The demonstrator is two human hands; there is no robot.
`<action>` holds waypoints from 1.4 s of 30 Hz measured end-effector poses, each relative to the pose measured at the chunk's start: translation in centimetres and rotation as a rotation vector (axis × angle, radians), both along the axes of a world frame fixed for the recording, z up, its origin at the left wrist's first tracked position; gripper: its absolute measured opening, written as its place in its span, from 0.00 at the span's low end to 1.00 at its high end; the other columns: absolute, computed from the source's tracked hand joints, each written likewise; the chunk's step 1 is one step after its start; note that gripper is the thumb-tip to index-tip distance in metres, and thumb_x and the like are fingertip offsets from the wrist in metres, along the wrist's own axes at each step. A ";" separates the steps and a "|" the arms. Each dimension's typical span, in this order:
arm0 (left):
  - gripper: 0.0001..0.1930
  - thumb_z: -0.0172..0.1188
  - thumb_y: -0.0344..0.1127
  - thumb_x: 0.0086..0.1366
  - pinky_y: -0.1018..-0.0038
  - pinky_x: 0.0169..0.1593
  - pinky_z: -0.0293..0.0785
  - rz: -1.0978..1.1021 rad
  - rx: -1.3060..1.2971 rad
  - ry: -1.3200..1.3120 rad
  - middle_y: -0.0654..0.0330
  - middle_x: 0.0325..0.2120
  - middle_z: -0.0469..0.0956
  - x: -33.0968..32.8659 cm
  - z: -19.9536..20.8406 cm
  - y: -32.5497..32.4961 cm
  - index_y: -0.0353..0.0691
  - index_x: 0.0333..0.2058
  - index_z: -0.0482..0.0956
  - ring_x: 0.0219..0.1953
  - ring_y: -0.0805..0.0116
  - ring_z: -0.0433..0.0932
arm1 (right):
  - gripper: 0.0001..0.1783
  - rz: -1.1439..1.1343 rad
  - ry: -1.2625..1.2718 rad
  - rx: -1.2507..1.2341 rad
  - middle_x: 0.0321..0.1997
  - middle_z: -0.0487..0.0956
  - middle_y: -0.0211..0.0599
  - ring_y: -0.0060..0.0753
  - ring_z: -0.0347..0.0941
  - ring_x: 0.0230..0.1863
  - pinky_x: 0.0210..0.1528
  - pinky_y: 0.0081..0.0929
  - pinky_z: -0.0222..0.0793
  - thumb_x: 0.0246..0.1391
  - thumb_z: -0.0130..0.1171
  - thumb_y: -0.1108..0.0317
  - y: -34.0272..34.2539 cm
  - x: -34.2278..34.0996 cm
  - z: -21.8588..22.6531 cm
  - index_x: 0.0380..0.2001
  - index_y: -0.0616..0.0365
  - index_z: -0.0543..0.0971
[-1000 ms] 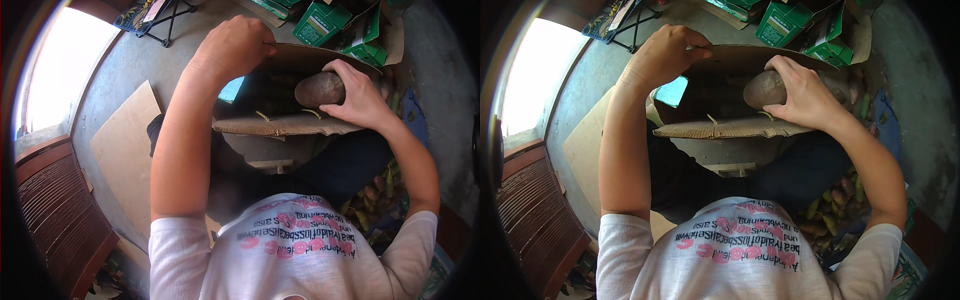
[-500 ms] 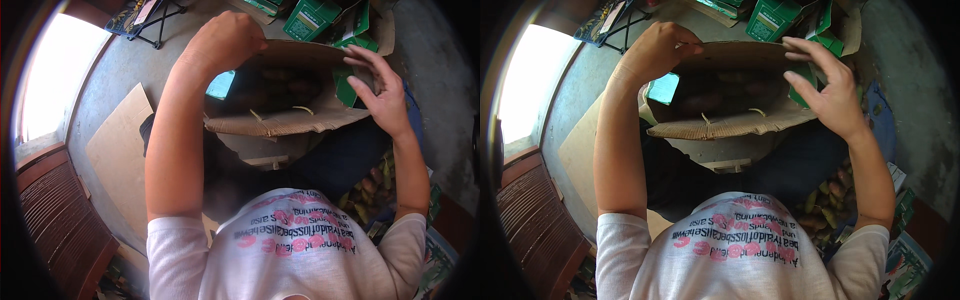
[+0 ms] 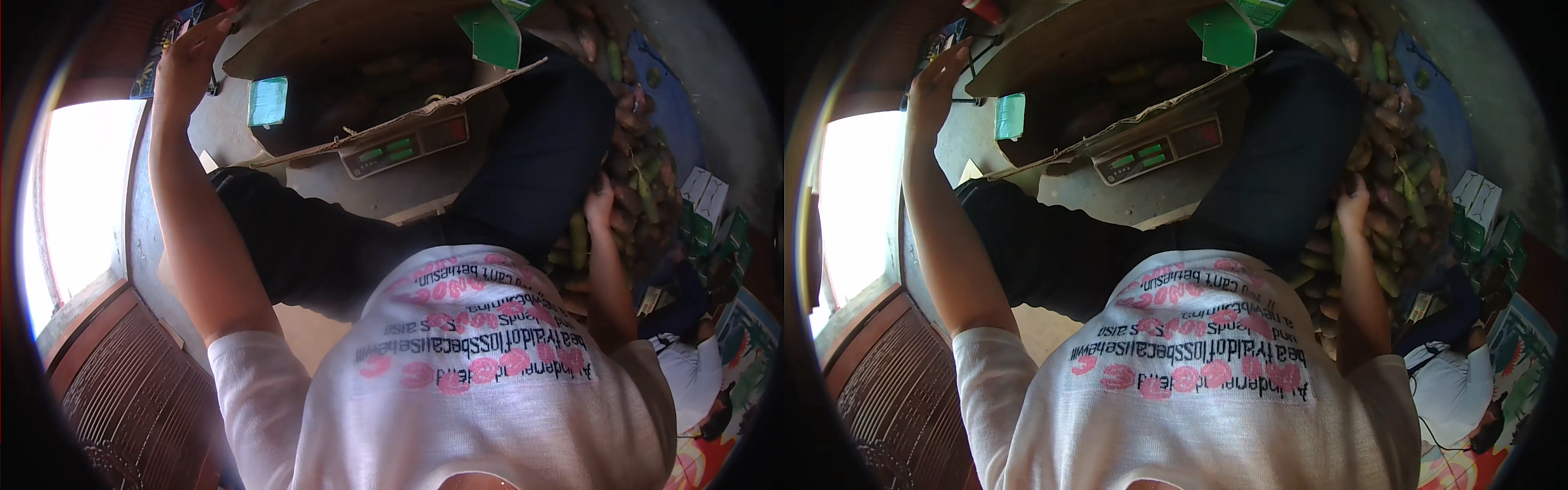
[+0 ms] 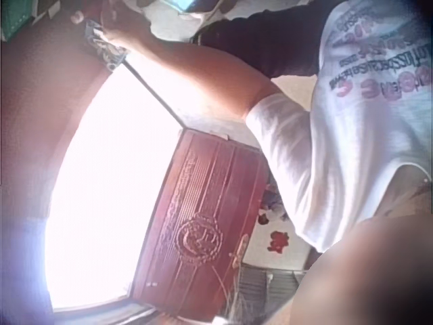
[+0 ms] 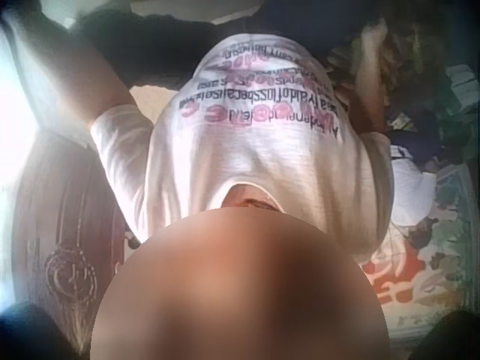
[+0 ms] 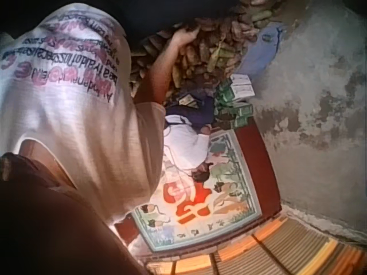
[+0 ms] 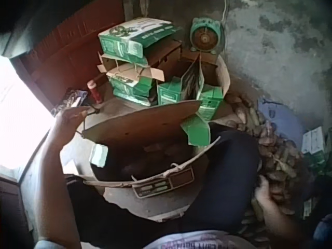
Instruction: Pack root vegetables into a box and weigh it on an electronic scale.
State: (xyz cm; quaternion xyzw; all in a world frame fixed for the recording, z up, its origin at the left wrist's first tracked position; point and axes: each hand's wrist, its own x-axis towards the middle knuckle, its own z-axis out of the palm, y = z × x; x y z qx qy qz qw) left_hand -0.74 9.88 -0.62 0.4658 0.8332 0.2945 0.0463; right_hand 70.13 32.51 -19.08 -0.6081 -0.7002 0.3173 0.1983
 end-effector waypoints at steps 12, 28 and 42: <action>0.18 0.57 0.42 0.75 0.70 0.59 0.73 0.131 -0.258 -0.282 0.55 0.54 0.81 3.7 -0.5 -10.2 0.44 0.59 0.79 0.56 0.67 0.79 | 0.29 0.117 0.021 -0.827 0.60 0.77 0.54 0.53 0.76 0.57 0.58 0.45 0.73 0.59 0.59 0.65 -13.1 13.0 -20.5 0.61 0.65 0.71; 0.30 0.48 0.58 0.76 0.71 0.49 0.80 0.242 -0.303 -0.849 0.51 0.44 0.85 5.8 -1.6 -16.2 0.40 0.64 0.73 0.41 0.66 0.84 | 0.29 0.271 -0.350 -0.333 0.57 0.78 0.59 0.61 0.76 0.57 0.56 0.49 0.75 0.53 0.63 0.62 -12.1 11.6 -20.8 0.57 0.61 0.74; 0.25 0.52 0.51 0.76 0.72 0.49 0.81 0.492 -0.152 -0.931 0.52 0.43 0.85 8.4 -0.4 -15.8 0.39 0.60 0.77 0.41 0.67 0.84 | 0.44 -0.196 -0.995 -0.279 0.63 0.66 0.48 0.56 0.65 0.64 0.60 0.50 0.70 0.45 0.71 0.53 -6.9 24.3 -17.8 0.64 0.52 0.64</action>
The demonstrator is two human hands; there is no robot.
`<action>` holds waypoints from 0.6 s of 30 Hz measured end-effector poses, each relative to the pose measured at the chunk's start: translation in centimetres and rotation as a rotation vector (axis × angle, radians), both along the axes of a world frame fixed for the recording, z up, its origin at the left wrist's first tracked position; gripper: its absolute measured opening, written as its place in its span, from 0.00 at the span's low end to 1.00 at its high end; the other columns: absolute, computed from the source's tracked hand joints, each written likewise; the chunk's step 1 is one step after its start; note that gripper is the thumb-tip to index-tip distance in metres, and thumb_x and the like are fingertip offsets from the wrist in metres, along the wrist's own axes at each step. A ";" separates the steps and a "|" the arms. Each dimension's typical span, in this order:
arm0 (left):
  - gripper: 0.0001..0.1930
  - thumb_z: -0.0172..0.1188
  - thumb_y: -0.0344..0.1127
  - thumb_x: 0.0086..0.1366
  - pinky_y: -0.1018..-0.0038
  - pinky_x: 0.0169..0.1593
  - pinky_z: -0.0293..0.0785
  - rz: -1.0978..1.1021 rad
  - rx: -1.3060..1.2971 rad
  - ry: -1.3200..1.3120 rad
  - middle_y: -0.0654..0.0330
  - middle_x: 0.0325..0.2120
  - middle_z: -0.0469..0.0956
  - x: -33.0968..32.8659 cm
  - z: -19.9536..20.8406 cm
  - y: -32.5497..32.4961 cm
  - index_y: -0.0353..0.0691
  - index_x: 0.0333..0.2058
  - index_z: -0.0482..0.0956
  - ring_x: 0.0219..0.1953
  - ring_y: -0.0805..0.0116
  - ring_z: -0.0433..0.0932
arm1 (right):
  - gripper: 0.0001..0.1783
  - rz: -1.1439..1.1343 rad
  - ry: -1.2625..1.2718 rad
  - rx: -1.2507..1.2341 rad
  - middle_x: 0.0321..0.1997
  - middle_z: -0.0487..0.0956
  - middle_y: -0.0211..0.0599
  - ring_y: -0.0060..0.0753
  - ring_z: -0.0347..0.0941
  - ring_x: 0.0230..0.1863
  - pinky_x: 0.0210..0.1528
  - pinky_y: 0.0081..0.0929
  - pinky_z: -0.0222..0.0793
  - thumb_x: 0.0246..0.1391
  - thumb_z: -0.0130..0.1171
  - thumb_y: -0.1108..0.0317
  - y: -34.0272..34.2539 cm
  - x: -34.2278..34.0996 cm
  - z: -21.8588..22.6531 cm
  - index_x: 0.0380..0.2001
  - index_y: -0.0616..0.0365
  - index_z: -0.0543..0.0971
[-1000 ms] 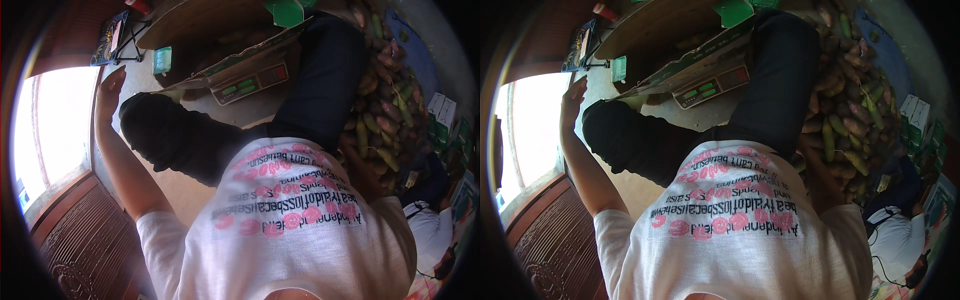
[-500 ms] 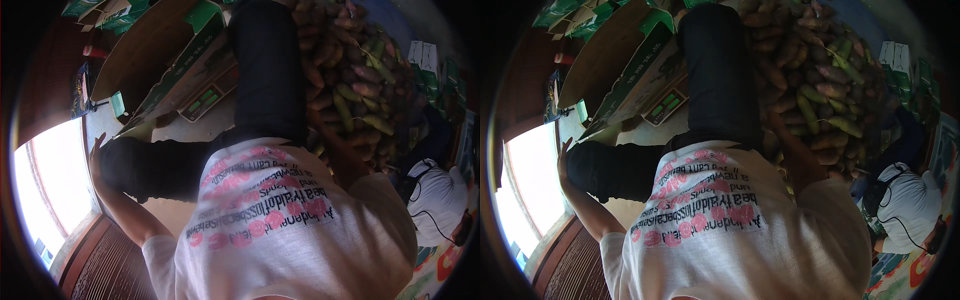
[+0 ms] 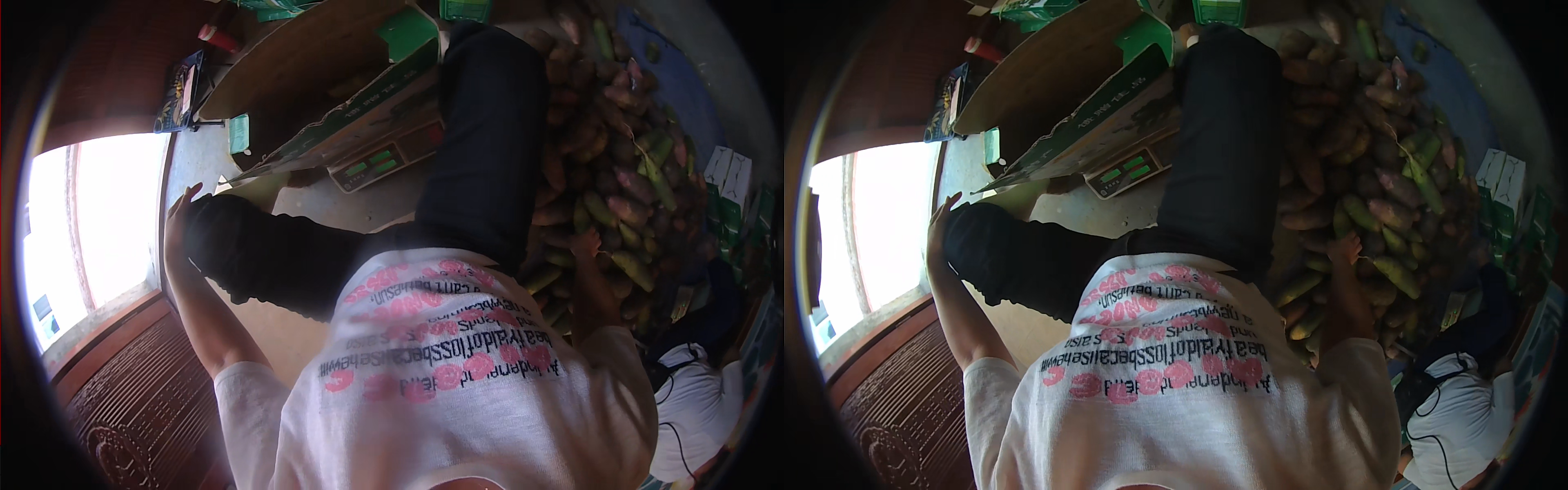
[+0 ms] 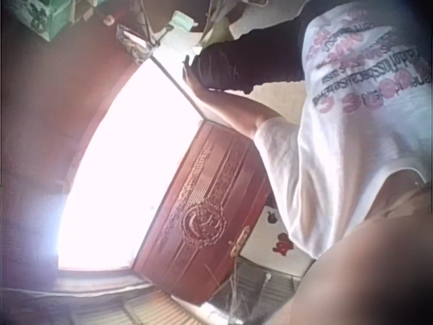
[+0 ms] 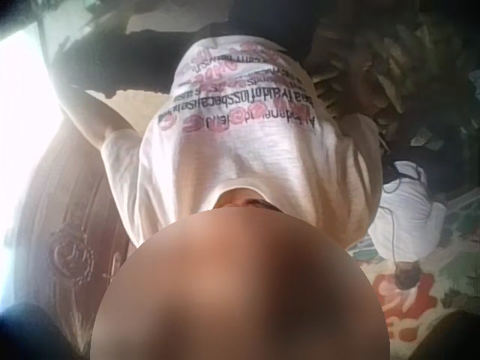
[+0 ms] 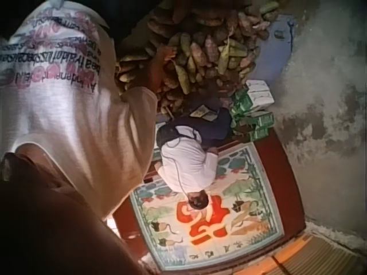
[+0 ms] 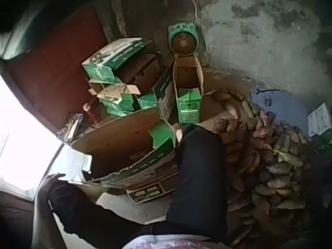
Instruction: Pack root vegetables into a box and weigh it on an electronic scale.
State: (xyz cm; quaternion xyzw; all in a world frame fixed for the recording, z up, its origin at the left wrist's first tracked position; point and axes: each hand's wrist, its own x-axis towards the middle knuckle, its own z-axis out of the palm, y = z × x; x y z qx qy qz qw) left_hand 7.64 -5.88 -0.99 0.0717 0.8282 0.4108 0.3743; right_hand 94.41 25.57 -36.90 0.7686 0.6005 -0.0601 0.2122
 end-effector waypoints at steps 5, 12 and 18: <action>0.24 0.54 0.50 0.75 0.72 0.50 0.81 -0.055 -0.033 0.073 0.50 0.43 0.85 0.5 1.1 -0.6 0.37 0.59 0.78 0.42 0.66 0.84 | 0.45 0.019 -0.169 -0.091 0.66 0.63 0.45 0.53 0.59 0.68 0.64 0.49 0.66 0.49 0.70 0.55 -1.0 -2.2 1.2 0.65 0.54 0.60; 0.23 0.53 0.49 0.76 0.71 0.50 0.81 -0.031 0.034 -0.002 0.49 0.44 0.85 -1.2 -0.1 0.0 0.36 0.57 0.79 0.42 0.66 0.84 | 0.53 -0.148 0.061 -0.075 0.63 0.71 0.52 0.55 0.67 0.65 0.64 0.51 0.65 0.48 0.73 0.54 -2.2 0.2 -0.7 0.68 0.52 0.51; 0.25 0.52 0.52 0.76 0.73 0.47 0.81 -0.088 0.049 0.035 0.49 0.42 0.85 -2.9 -0.9 -1.9 0.39 0.58 0.79 0.39 0.68 0.85 | 0.66 -0.357 0.355 -0.016 0.62 0.74 0.52 0.58 0.69 0.66 0.66 0.56 0.63 0.34 0.81 0.45 -4.1 -4.7 -0.8 0.68 0.52 0.47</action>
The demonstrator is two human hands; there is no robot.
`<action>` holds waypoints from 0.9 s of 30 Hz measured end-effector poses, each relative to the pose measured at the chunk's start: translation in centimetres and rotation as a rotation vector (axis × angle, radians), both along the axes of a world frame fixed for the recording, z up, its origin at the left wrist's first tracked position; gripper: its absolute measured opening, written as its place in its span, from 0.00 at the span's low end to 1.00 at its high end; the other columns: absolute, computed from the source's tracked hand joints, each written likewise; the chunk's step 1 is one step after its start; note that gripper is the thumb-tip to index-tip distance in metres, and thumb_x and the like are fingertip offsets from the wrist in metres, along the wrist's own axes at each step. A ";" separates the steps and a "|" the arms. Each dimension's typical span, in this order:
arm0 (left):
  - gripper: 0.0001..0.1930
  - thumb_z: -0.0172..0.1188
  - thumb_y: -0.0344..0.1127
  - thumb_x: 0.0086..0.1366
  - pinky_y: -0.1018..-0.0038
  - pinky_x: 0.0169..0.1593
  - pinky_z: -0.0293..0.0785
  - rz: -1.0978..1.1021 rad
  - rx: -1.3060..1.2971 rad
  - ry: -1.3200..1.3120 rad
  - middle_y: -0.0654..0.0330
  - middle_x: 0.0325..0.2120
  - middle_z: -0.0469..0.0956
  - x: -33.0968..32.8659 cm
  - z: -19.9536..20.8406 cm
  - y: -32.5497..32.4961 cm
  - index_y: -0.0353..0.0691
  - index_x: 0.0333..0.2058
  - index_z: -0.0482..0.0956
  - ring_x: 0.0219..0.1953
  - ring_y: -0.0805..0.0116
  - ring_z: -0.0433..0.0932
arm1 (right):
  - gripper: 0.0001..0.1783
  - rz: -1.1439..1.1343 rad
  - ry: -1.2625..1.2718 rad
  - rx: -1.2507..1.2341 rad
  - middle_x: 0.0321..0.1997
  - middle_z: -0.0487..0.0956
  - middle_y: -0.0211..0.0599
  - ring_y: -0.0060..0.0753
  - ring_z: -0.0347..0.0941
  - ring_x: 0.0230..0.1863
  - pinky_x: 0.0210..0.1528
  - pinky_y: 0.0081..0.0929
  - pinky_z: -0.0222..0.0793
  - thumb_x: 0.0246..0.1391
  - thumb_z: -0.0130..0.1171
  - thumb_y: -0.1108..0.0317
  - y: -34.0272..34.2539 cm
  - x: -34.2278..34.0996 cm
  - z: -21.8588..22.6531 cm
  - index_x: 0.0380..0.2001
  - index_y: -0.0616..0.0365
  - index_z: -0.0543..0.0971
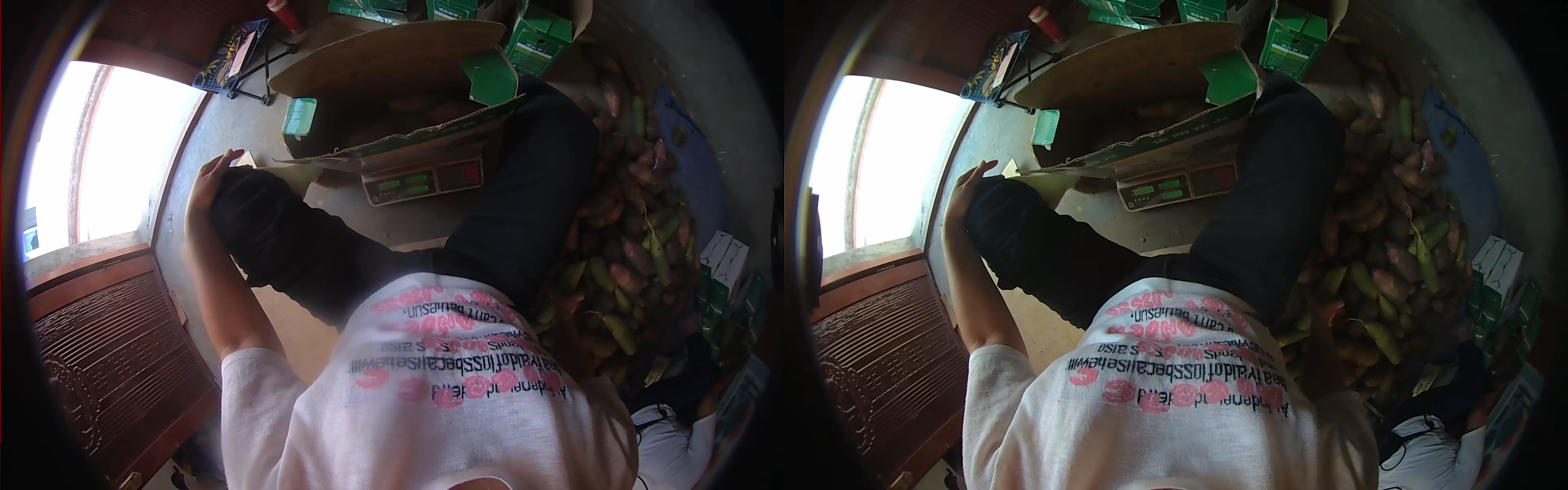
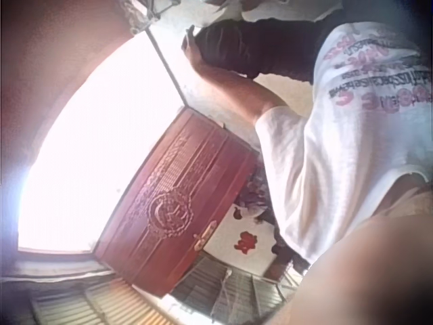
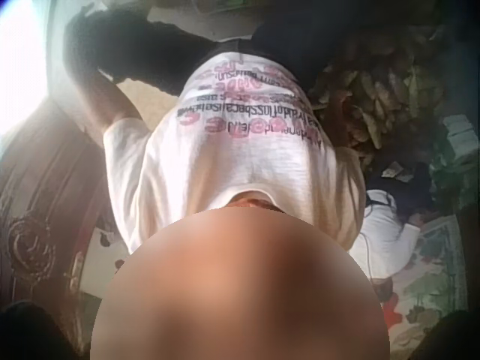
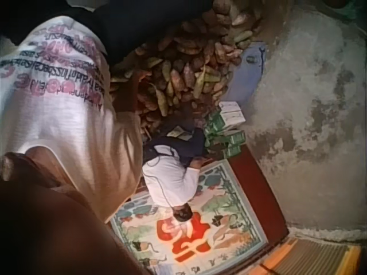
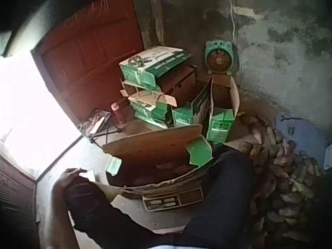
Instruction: Pack root vegetables into a box and weigh it on an electronic scale.
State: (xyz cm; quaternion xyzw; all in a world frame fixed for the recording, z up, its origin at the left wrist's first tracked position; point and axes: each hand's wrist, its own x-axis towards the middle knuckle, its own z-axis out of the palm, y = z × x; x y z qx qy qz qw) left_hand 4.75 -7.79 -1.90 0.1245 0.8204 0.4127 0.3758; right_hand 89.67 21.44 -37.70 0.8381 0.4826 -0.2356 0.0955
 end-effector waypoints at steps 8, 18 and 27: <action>0.25 0.52 0.51 0.76 0.71 0.52 0.78 -0.195 0.072 0.096 0.50 0.41 0.86 -0.6 -1.1 4.3 0.37 0.59 0.77 0.43 0.67 0.84 | 0.58 0.110 0.447 0.518 0.63 0.74 0.52 0.53 0.72 0.62 0.62 0.46 0.68 0.36 0.82 0.50 6.2 -0.2 3.9 0.67 0.54 0.60; 0.21 0.63 0.45 0.70 0.63 0.57 0.76 -0.319 0.222 0.801 0.52 0.53 0.82 0.5 6.6 13.0 0.51 0.60 0.78 0.56 0.56 0.81 | 0.37 0.809 0.578 0.811 0.63 0.74 0.44 0.35 0.72 0.61 0.64 0.32 0.65 0.52 0.72 0.70 20.1 -28.7 41.2 0.65 0.61 0.70; 0.16 0.66 0.40 0.64 0.57 0.53 0.77 -0.507 0.013 0.904 0.50 0.43 0.84 3.4 3.7 19.8 0.48 0.50 0.84 0.48 0.47 0.81 | 0.35 1.911 0.468 0.299 0.52 0.78 0.45 0.51 0.74 0.56 0.57 0.42 0.70 0.44 0.69 0.69 10.6 -56.9 48.2 0.59 0.56 0.72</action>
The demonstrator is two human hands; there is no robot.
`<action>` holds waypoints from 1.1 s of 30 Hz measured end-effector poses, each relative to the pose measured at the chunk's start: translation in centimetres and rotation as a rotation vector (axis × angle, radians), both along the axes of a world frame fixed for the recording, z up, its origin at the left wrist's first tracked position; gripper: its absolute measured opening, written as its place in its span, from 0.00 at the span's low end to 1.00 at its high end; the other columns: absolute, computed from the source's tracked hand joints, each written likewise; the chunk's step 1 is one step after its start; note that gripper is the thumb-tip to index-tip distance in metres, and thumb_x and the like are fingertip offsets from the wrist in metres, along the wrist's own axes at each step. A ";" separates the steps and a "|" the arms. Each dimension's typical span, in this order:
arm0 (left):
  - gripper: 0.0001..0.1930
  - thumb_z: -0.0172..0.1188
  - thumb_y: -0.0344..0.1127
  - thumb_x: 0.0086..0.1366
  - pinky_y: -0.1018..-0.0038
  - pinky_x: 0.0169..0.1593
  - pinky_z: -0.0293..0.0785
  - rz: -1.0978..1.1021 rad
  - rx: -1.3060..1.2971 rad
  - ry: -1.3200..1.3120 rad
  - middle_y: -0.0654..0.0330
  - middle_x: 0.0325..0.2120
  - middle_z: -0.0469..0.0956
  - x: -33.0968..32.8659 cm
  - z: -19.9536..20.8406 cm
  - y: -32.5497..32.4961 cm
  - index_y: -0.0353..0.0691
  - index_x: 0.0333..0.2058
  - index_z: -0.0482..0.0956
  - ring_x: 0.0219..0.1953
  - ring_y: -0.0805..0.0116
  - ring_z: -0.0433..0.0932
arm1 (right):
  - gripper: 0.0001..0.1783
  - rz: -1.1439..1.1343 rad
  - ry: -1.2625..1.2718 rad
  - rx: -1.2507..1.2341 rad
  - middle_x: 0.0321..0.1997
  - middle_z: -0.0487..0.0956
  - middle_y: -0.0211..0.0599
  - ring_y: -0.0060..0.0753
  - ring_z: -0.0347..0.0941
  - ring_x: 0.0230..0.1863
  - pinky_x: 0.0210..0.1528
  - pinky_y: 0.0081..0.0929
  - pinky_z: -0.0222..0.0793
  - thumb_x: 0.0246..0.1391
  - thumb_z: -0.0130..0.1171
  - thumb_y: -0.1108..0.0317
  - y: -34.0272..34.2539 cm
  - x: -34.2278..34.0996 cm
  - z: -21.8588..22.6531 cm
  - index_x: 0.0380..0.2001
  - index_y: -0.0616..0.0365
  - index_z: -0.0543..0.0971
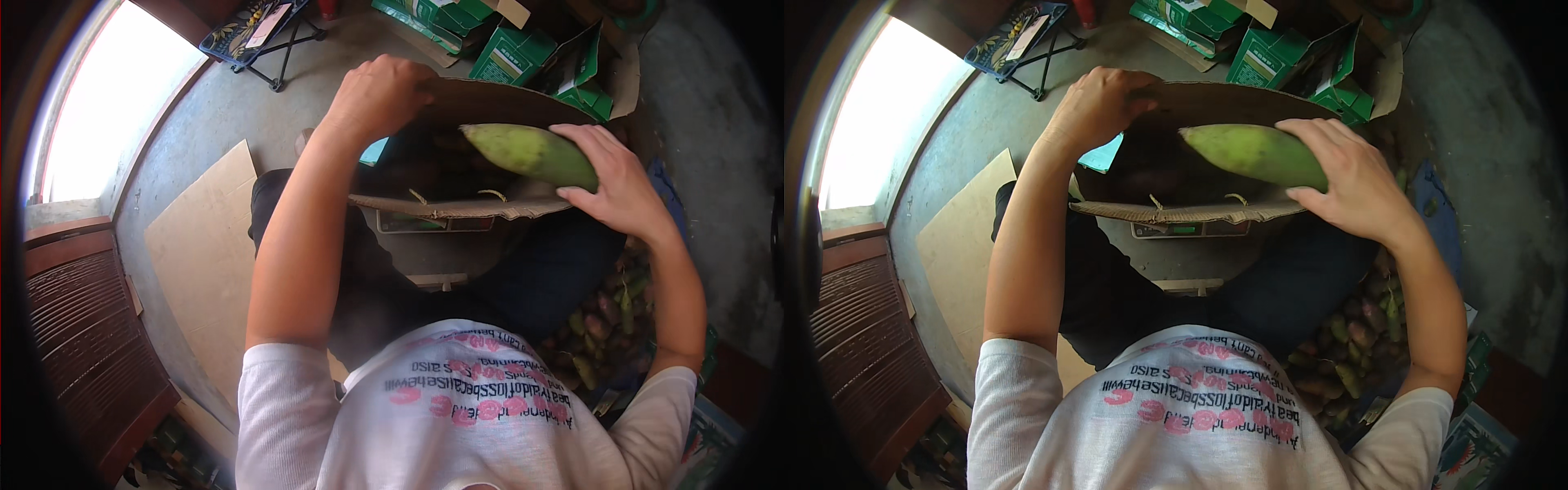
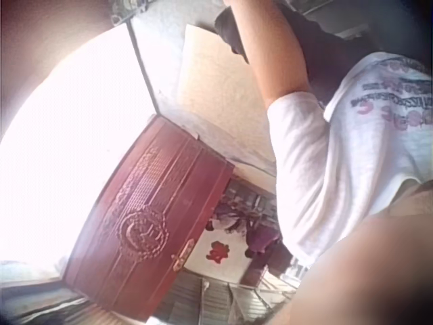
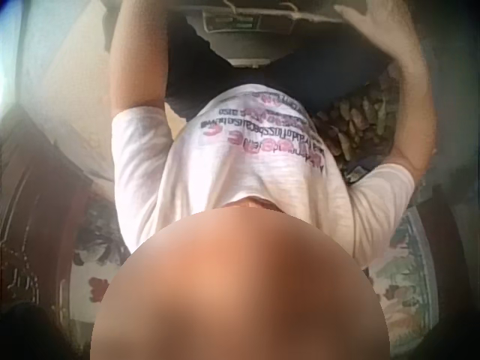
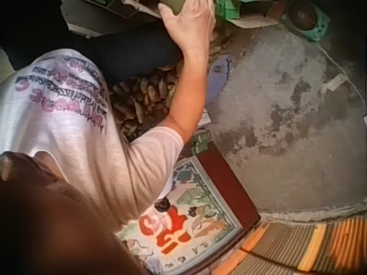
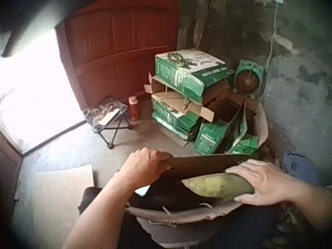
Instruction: Pack root vegetables into a box and weigh it on an electronic scale.
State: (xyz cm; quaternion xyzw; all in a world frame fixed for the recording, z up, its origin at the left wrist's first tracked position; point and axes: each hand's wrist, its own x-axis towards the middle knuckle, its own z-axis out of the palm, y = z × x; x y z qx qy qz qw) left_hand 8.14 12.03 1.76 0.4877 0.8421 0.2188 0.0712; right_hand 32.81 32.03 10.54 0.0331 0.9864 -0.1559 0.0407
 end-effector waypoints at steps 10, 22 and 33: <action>0.08 0.66 0.37 0.62 0.57 0.44 0.77 -0.053 0.067 0.026 0.54 0.28 0.84 -0.8 -0.9 0.3 0.49 0.39 0.88 0.37 0.50 0.83 | 0.34 0.080 -0.339 -0.041 0.55 0.79 0.51 0.56 0.75 0.58 0.59 0.50 0.72 0.54 0.65 0.61 -2.0 -10.7 -12.3 0.64 0.54 0.69; 0.09 0.66 0.37 0.63 0.57 0.46 0.78 -0.059 0.113 0.112 0.53 0.33 0.85 -0.6 -1.6 -0.7 0.47 0.41 0.88 0.39 0.49 0.83 | 0.25 -0.494 0.642 -0.266 0.53 0.81 0.44 0.31 0.79 0.51 0.58 0.28 0.71 0.63 0.58 0.77 2.2 7.5 -1.3 0.64 0.64 0.71; 0.12 0.66 0.36 0.66 0.67 0.51 0.79 0.260 0.658 0.084 0.51 0.40 0.87 -2.7 -2.1 -3.1 0.38 0.44 0.87 0.47 0.58 0.85 | 0.22 -1.231 0.090 -0.101 0.51 0.83 0.48 0.33 0.81 0.50 0.56 0.31 0.73 0.64 0.55 0.76 2.7 37.2 -28.5 0.61 0.68 0.73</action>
